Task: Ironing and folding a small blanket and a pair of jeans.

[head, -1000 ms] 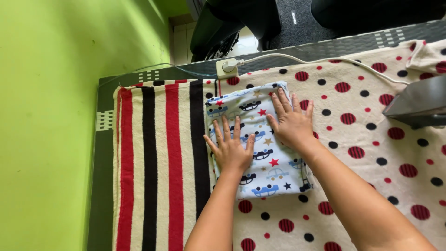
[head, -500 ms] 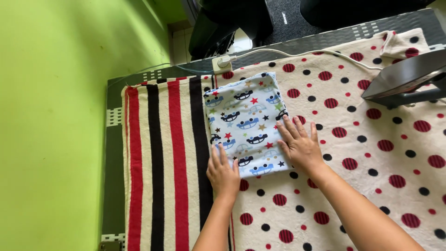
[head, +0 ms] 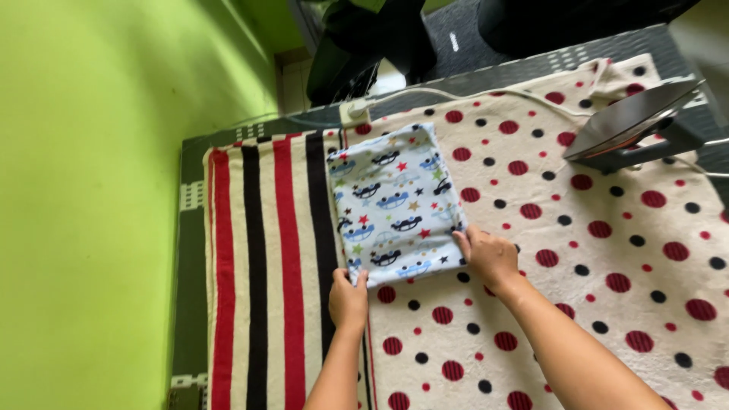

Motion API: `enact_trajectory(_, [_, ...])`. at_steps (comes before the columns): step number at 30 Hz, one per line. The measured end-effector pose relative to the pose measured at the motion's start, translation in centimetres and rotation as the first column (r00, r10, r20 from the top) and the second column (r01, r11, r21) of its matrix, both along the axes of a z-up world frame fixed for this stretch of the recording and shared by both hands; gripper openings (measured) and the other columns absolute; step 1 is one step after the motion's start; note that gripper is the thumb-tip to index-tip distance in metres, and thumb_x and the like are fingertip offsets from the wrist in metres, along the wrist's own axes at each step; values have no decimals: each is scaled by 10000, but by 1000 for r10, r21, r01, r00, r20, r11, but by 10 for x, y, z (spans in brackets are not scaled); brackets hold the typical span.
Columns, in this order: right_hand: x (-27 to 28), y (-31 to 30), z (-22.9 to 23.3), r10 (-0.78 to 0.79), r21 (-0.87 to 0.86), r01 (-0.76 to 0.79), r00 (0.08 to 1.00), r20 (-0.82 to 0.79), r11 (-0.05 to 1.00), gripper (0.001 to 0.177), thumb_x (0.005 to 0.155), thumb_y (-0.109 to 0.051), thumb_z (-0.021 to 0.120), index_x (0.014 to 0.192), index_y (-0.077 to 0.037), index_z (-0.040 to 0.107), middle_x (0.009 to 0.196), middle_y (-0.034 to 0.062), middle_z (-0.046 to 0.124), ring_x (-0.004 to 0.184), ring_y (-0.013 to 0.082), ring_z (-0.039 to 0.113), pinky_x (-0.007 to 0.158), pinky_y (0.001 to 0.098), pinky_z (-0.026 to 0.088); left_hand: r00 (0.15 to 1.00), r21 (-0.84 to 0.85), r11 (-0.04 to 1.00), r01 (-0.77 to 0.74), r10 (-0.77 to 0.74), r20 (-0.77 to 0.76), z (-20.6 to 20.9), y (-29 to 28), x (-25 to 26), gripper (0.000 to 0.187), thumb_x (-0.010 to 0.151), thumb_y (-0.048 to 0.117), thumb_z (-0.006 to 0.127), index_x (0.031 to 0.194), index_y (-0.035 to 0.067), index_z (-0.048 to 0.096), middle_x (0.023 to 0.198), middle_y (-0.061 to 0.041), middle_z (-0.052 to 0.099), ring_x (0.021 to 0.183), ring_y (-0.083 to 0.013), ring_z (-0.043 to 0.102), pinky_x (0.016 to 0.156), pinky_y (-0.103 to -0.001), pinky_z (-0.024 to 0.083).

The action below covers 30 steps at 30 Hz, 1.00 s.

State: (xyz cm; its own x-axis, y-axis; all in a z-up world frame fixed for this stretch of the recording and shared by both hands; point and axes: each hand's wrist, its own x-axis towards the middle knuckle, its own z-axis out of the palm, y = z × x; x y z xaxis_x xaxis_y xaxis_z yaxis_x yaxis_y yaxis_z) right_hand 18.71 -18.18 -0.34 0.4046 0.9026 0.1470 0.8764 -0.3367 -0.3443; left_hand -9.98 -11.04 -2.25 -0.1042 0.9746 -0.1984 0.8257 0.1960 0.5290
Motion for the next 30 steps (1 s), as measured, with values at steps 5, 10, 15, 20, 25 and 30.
enact_trajectory(5, [49, -2, 12, -174, 16, 193, 918, -357, 981, 372, 997, -414, 607, 856, -72, 646, 687, 124, 694, 618, 326, 661, 568, 455, 505, 949, 275, 922, 273, -211, -234, 45, -17, 53, 494, 801, 286, 783, 1231, 119, 605, 1182, -119, 600, 1128, -348, 560, 931, -515, 447])
enact_trajectory(10, [142, -17, 10, -342, 124, 527, 694, -633, 841, 301, 1019, -326, 625, 925, -42, 589, 701, 85, 658, 626, 244, 636, 600, 403, 501, 831, 457, 719, 524, -549, -88, 53, -41, 137, 428, 812, 218, 771, 1187, 76, 623, 1202, -153, 572, 1136, -371, 536, 966, -497, 444])
enact_trajectory(15, [239, -31, -5, -409, 383, 715, 668, -622, 586, 428, 934, -195, 792, 1190, -24, 494, 1045, 129, 647, 865, 210, 647, 754, 372, 551, 796, 340, 762, 551, -603, 63, 37, -66, 190, 374, 853, 166, 748, 1193, 56, 636, 1152, -176, 564, 1081, -371, 549, 930, -460, 469])
enact_trajectory(20, [270, -24, 24, -237, 461, 592, 748, -620, 661, 574, 898, -148, 803, 1349, -46, 461, 1267, 137, 609, 1109, 222, 629, 884, 368, 544, 789, 373, 752, 544, -610, 79, 25, -71, 192, 359, 819, 123, 737, 1158, 56, 641, 1116, -162, 592, 1040, -373, 564, 908, -466, 480])
enact_trajectory(25, [252, -4, 48, -192, 367, 533, 728, -658, 762, 436, 933, -167, 735, 1294, -53, 519, 1203, 151, 652, 1098, 241, 641, 907, 373, 528, 775, 412, 774, 480, -594, 214, 33, -67, 177, 278, 849, 73, 694, 1124, 58, 656, 1060, -129, 639, 953, -321, 637, 834, -426, 525])
enact_trajectory(30, [190, 32, 98, 34, 442, 40, 987, -157, 896, 299, 854, -118, 735, 1123, -49, 623, 1085, 187, 685, 1017, 354, 652, 873, 463, 509, 823, 411, 870, 273, -432, 368, 41, -55, 141, 160, 899, 39, 643, 1054, 50, 683, 1004, -105, 663, 874, -268, 688, 766, -369, 566])
